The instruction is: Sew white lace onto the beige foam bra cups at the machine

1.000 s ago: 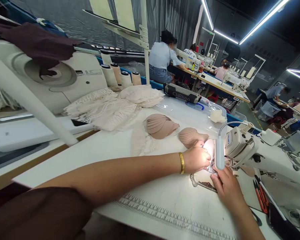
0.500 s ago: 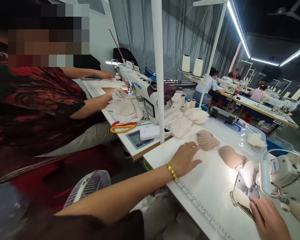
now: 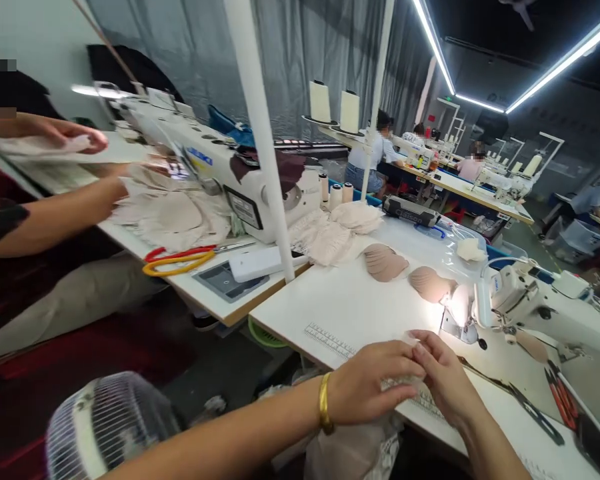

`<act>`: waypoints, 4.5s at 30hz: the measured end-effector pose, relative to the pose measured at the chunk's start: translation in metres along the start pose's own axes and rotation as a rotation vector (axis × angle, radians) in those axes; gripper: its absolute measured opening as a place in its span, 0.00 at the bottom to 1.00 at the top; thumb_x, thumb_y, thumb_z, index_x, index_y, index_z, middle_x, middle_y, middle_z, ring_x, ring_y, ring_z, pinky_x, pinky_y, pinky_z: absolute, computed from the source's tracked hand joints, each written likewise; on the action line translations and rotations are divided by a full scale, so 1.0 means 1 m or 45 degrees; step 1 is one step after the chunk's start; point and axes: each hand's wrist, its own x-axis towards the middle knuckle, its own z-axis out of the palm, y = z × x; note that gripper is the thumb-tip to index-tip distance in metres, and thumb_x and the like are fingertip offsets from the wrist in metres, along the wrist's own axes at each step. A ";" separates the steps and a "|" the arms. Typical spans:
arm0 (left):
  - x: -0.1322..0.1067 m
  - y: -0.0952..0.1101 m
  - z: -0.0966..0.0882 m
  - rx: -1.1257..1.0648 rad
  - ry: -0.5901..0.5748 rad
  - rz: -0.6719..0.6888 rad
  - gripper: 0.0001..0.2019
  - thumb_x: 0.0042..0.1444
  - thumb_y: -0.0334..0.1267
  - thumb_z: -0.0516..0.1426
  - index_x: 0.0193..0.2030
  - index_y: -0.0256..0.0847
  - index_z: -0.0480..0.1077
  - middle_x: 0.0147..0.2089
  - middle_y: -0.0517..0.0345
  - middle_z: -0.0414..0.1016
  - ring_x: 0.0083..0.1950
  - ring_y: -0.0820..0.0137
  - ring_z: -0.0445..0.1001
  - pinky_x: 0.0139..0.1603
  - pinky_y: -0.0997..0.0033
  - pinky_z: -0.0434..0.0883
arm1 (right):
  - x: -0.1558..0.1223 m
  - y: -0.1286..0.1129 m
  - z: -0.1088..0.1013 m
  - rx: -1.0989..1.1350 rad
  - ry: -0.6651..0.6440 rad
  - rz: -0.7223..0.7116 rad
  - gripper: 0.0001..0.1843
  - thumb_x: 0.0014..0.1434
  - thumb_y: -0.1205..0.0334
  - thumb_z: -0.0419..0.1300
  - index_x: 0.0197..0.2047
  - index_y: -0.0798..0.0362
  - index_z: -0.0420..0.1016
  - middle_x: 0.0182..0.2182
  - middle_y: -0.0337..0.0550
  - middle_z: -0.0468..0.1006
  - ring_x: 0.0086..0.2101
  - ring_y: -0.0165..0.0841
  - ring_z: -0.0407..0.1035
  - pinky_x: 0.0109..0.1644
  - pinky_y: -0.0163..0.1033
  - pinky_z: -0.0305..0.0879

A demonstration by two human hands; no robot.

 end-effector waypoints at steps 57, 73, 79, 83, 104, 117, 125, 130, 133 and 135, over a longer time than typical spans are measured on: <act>0.115 -0.112 -0.104 0.591 0.161 -0.900 0.12 0.55 0.43 0.55 0.41 0.41 0.73 0.40 0.59 0.79 0.42 0.64 0.75 0.39 0.71 0.70 | 0.039 0.014 -0.043 0.017 0.363 -0.062 0.24 0.56 0.38 0.69 0.39 0.51 0.78 0.36 0.44 0.80 0.33 0.33 0.72 0.29 0.34 0.61; 0.114 -0.065 -0.036 0.100 -0.944 -0.372 0.13 0.52 0.46 0.62 0.38 0.41 0.68 0.42 0.57 0.75 0.47 0.64 0.74 0.45 0.70 0.70 | 0.009 -0.002 -0.029 -0.505 0.297 -0.366 0.16 0.65 0.46 0.63 0.41 0.50 0.73 0.28 0.36 0.75 0.31 0.32 0.69 0.36 0.36 0.64; 0.122 -0.067 -0.036 0.386 -0.640 -0.055 0.13 0.58 0.39 0.60 0.28 0.41 0.61 0.24 0.66 0.64 0.26 0.73 0.60 0.28 0.71 0.57 | -0.010 -0.015 -0.027 -1.041 0.664 -0.902 0.05 0.69 0.62 0.57 0.46 0.47 0.74 0.39 0.41 0.79 0.36 0.33 0.71 0.36 0.35 0.67; 0.101 -0.060 -0.032 0.864 -0.531 0.384 0.08 0.63 0.28 0.55 0.32 0.41 0.66 0.29 0.61 0.72 0.30 0.69 0.66 0.34 0.66 0.60 | -0.003 -0.005 -0.037 -1.318 0.617 -1.137 0.12 0.69 0.72 0.54 0.46 0.47 0.74 0.45 0.44 0.80 0.45 0.34 0.73 0.40 0.34 0.70; 0.099 -0.101 0.046 0.748 -0.740 0.423 0.11 0.60 0.39 0.65 0.31 0.39 0.70 0.35 0.58 0.73 0.35 0.66 0.69 0.36 0.64 0.65 | -0.007 0.005 -0.130 -1.905 0.123 -0.941 0.24 0.66 0.77 0.52 0.57 0.44 0.76 0.44 0.45 0.78 0.41 0.37 0.67 0.40 0.39 0.68; 0.092 -0.100 0.049 0.693 -0.601 0.542 0.12 0.67 0.35 0.54 0.30 0.39 0.67 0.34 0.59 0.72 0.38 0.67 0.67 0.44 0.62 0.62 | -0.012 0.001 -0.122 -1.775 -0.001 -0.954 0.23 0.68 0.75 0.52 0.60 0.42 0.72 0.38 0.40 0.73 0.37 0.34 0.64 0.38 0.38 0.65; 0.089 -0.097 0.052 0.690 -0.605 0.468 0.09 0.67 0.37 0.55 0.35 0.40 0.70 0.35 0.57 0.73 0.38 0.65 0.67 0.47 0.59 0.60 | -0.015 -0.004 -0.118 -1.764 -0.067 -0.879 0.21 0.69 0.73 0.52 0.56 0.41 0.74 0.37 0.39 0.74 0.37 0.34 0.67 0.39 0.38 0.66; 0.089 -0.097 0.053 0.666 -0.623 0.442 0.08 0.67 0.36 0.54 0.36 0.40 0.71 0.37 0.56 0.74 0.39 0.65 0.68 0.49 0.58 0.57 | -0.016 -0.005 -0.118 -1.741 -0.069 -0.875 0.20 0.69 0.74 0.52 0.55 0.43 0.74 0.37 0.40 0.73 0.36 0.34 0.66 0.38 0.38 0.65; 0.090 -0.097 0.051 0.600 -0.637 0.408 0.09 0.69 0.35 0.52 0.38 0.40 0.71 0.39 0.56 0.76 0.40 0.65 0.69 0.50 0.58 0.56 | -0.015 -0.003 -0.120 -1.717 -0.058 -0.864 0.20 0.69 0.73 0.51 0.58 0.44 0.72 0.37 0.42 0.74 0.37 0.35 0.65 0.39 0.39 0.65; 0.091 -0.098 0.051 0.546 -0.641 0.387 0.09 0.70 0.35 0.51 0.40 0.40 0.71 0.42 0.57 0.78 0.43 0.65 0.70 0.52 0.57 0.56 | -0.014 0.001 -0.121 -1.728 -0.016 -0.833 0.19 0.69 0.72 0.51 0.58 0.47 0.72 0.37 0.43 0.74 0.38 0.36 0.65 0.39 0.40 0.65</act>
